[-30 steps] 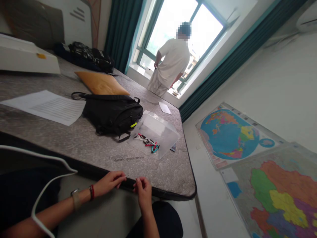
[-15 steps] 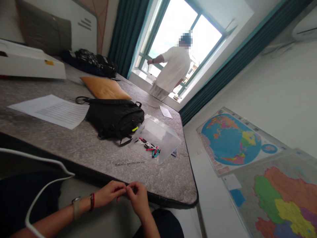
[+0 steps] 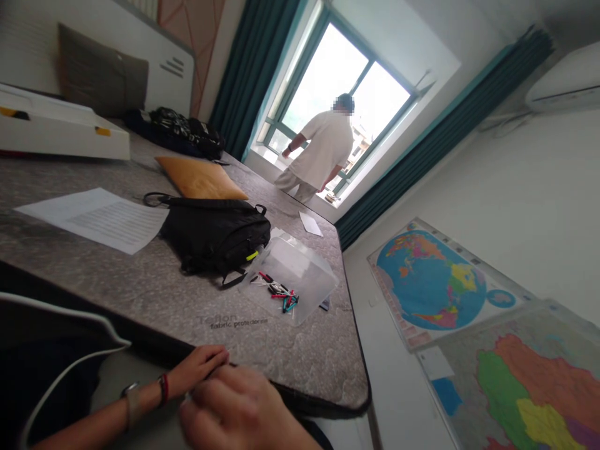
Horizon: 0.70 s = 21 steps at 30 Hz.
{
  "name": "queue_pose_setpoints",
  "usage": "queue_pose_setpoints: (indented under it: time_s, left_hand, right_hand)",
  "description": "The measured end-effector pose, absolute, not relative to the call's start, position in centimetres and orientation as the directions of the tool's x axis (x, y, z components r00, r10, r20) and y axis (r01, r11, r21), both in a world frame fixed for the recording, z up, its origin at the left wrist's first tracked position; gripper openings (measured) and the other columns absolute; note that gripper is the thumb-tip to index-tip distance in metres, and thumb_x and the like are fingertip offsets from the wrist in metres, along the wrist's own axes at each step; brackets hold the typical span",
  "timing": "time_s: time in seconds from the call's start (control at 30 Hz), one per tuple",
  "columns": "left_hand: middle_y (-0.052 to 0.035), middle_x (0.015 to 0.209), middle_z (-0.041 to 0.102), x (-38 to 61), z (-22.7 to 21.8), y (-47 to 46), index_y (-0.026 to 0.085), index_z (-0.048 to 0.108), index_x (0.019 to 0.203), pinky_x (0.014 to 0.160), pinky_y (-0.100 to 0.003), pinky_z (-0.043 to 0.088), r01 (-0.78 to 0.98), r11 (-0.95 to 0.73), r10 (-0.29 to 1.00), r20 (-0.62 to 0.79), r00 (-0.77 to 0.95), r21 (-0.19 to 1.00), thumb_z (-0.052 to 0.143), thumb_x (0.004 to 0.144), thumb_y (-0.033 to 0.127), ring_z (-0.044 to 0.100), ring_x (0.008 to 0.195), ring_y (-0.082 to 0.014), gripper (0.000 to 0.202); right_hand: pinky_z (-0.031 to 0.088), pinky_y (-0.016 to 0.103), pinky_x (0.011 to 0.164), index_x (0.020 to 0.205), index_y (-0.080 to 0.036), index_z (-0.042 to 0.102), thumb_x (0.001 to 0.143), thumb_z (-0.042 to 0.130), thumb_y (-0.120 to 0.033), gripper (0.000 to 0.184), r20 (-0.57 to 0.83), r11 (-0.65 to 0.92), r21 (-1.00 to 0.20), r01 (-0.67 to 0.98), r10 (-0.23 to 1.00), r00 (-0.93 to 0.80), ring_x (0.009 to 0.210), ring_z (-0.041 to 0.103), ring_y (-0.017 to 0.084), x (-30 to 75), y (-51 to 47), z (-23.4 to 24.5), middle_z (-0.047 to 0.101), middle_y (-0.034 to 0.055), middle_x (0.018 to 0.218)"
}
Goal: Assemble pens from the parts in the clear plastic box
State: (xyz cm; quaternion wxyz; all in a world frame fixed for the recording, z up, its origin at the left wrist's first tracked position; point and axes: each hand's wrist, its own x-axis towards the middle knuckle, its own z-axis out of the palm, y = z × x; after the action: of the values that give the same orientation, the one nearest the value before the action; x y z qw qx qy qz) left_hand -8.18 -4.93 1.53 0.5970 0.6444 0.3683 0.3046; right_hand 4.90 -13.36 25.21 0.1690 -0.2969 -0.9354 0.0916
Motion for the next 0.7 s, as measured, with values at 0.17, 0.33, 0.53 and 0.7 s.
queue_pose_setpoints:
  time_s: [0.17,0.33,0.53,0.7]
  left_hand:
    - [0.0011,0.056,0.058,-8.2,1.3,-4.7,0.016,0.066,0.077,0.063,-0.026,0.041,0.146,-0.071,0.851,-0.017,0.525,0.987,0.038,0.093,0.059,0.054,0.059,-0.0155,0.053]
    - [0.001,0.055,0.06,-8.4,1.5,-5.0,0.017,0.067,0.08,0.064,-0.024,0.041,0.175,-0.07,0.843,-0.035,0.536,0.982,0.039,0.092,0.06,0.057,0.06,-0.0159,0.053]
    - [-0.0003,0.059,0.064,-8.2,1.1,-5.1,0.016,0.068,0.087,0.066,-0.026,0.041,0.186,-0.066,0.85,-0.042,0.525,0.98,0.041,0.091,0.055,0.059,0.063,-0.0176,0.047]
    - [-0.0003,0.063,0.066,-8.2,1.1,-4.7,0.016,0.069,0.103,0.075,-0.028,0.043,0.162,-0.049,0.859,-0.041,0.51,0.986,0.04,0.092,0.052,0.063,0.071,-0.0194,0.048]
  right_hand:
    - [0.05,0.034,0.078,0.12,-0.026,0.065,0.093,0.052,-0.023,0.031,0.398,0.681,-0.318,0.659,0.727,-0.56,0.084,0.062,0.021,9.0,-8.3,21.6,0.068,0.0089,0.094]
    - [0.044,0.03,0.06,0.109,-0.014,0.066,0.086,0.052,-0.044,0.04,0.388,-0.078,-0.552,0.83,0.858,0.338,0.058,0.058,0.02,18.6,-3.9,9.3,0.061,0.0028,0.064]
    - [0.04,0.034,0.063,0.082,-0.022,0.062,0.091,0.038,-0.038,0.031,0.287,-0.442,-0.318,0.839,0.799,0.529,0.073,0.065,0.029,20.8,-8.1,-1.6,0.069,0.0139,0.083]
    - [0.041,0.033,0.065,0.081,-0.022,0.06,0.09,0.038,-0.037,0.028,0.248,-0.477,-0.306,0.824,0.795,0.553,0.078,0.065,0.028,20.1,-7.7,-0.8,0.069,0.0127,0.086]
